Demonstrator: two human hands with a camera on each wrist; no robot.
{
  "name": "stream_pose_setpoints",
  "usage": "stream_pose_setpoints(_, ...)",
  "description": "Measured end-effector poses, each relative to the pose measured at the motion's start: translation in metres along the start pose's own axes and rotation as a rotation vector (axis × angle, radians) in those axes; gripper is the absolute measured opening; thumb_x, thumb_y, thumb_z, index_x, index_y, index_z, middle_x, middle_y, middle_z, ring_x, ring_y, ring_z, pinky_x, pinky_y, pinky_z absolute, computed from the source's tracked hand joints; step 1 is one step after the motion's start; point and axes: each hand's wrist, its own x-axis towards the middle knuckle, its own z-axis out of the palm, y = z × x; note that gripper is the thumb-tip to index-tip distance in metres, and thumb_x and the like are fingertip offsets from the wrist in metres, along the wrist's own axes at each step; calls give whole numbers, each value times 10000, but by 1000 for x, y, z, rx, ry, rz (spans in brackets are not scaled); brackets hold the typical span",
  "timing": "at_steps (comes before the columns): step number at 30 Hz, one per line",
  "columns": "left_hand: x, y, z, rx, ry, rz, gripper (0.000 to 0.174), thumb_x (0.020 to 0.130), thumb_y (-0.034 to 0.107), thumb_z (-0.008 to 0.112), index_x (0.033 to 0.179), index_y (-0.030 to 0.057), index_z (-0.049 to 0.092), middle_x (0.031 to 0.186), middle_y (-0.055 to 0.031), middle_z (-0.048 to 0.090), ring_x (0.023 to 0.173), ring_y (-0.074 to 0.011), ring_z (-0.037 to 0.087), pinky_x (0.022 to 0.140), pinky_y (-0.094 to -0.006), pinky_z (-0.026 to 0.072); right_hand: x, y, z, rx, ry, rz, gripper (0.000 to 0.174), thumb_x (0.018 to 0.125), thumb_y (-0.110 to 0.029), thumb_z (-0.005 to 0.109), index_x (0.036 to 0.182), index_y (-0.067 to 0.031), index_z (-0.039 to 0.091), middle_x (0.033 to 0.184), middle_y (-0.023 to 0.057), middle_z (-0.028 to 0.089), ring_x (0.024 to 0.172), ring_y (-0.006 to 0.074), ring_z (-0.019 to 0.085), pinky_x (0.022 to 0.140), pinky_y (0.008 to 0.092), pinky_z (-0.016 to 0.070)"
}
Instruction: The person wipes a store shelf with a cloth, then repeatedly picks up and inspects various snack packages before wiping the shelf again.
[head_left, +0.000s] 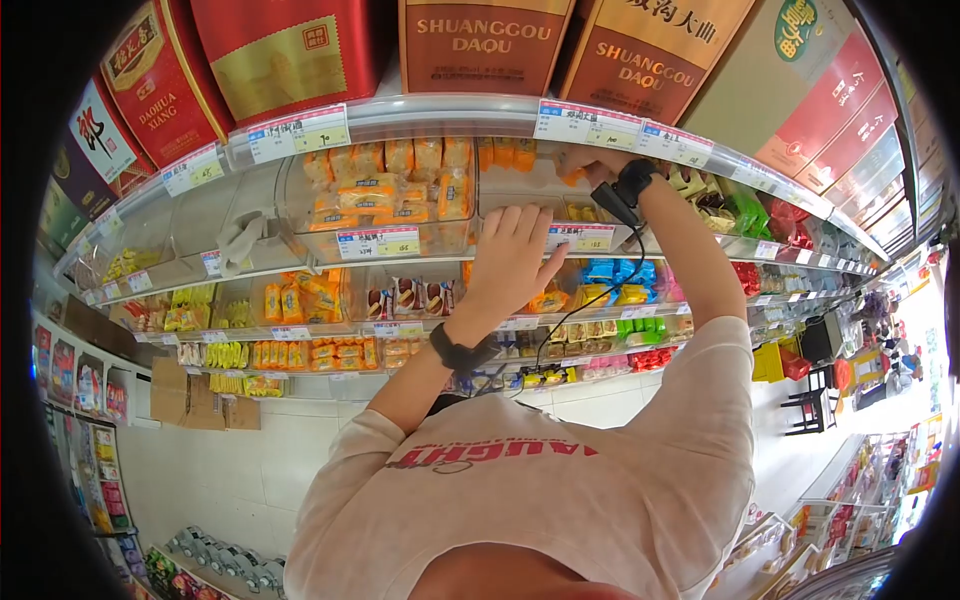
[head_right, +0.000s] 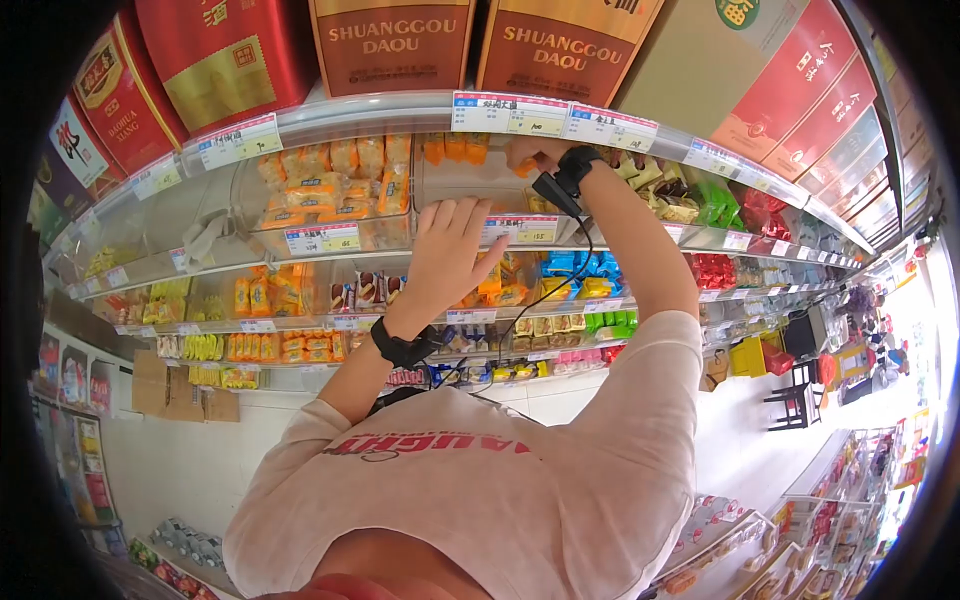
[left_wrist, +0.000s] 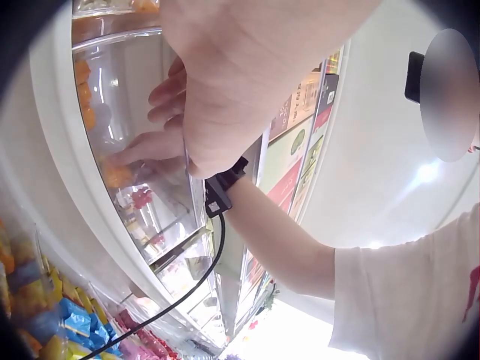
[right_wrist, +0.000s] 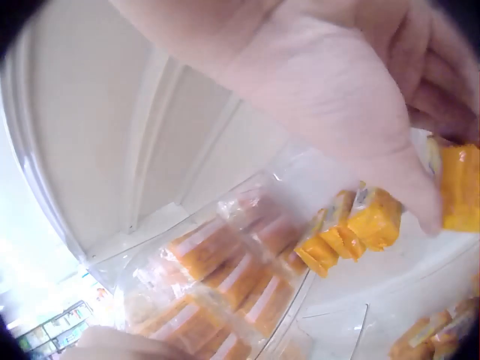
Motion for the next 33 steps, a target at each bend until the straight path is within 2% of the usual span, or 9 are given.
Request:
stream_pose_setpoints(4,-2,-3,0,18,14,6,468,939,327,704,1230,-28,611,1124,-129,609,1031,-303,537,950,-440,409,7,-10,6,376,57,-166,444,676,-320,923,976,-67,716,822,-7,639,651,74,542,512,233,415)
stream_pose_setpoints(5,-3,-3,1,21,18,5,465,940,328,703,1229,-25,612,1125,-127,611,1036,-302,539,952,-440,410,6,-14,5,281,29,-148,533,706,-360,911,1100,-72,696,923,-18,645,728,66,569,557,209,466)
stream_pose_setpoints(9,-4,-3,1,10,26,-5,464,943,341,703,1225,-17,617,1125,-120,612,1051,-294,545,956,-435,414,17,-31,8,-23,-43,-50,589,743,-343,896,1221,-80,673,1016,23,669,845,111,632,659,211,548)
stream_pose_setpoints(14,-3,-2,1,27,48,-2,456,944,345,701,1217,-11,622,1127,-118,614,1061,-291,553,956,-429,417,68,52,13,371,12,-188,709,757,-431,875,1349,-127,633,1198,64,687,988,179,682,728,283,599)
stream_pose_setpoints(17,-4,-2,0,30,-9,-19,476,946,344,696,1241,-21,616,1129,-121,614,1061,-298,554,962,-430,420,56,48,10,315,-24,-159,626,858,-467,772,1354,-108,639,1247,77,688,1102,206,670,878,335,580)
stream_pose_setpoints(23,-1,-3,-20,-175,113,28,491,938,267,713,1329,-4,591,1221,-143,618,1217,-334,546,1052,-484,422,3,2,-11,70,-26,-236,552,922,-460,666,1338,-98,651,1249,79,694,1177,231,634,1002,343,491)
stream_pose_setpoints(29,-44,-9,-79,-555,-64,-30,319,884,101,754,1186,23,685,1141,-120,674,1074,-342,636,927,-453,519,-17,-38,-1,-397,-241,-313,507,985,-453,561,1323,-88,663,1251,81,699,1251,256,599,1126,352,401)
stream_pose_setpoints(30,-52,-10,-89,-598,-99,-37,283,881,92,754,1149,27,694,1116,-117,679,1047,-337,644,911,-446,526,9,-3,10,-350,-226,-329,503,968,-474,583,1278,-89,673,1221,89,701,1167,252,616,1080,366,439)
stream_pose_setpoints(33,-74,-19,-117,-705,-214,-63,186,876,76,756,1055,56,714,1040,-101,696,975,-311,663,875,-426,536,13,-25,16,-353,-246,-186,377,1021,-276,597,1280,-9,659,1204,132,687,1149,233,606,1024,364,474)
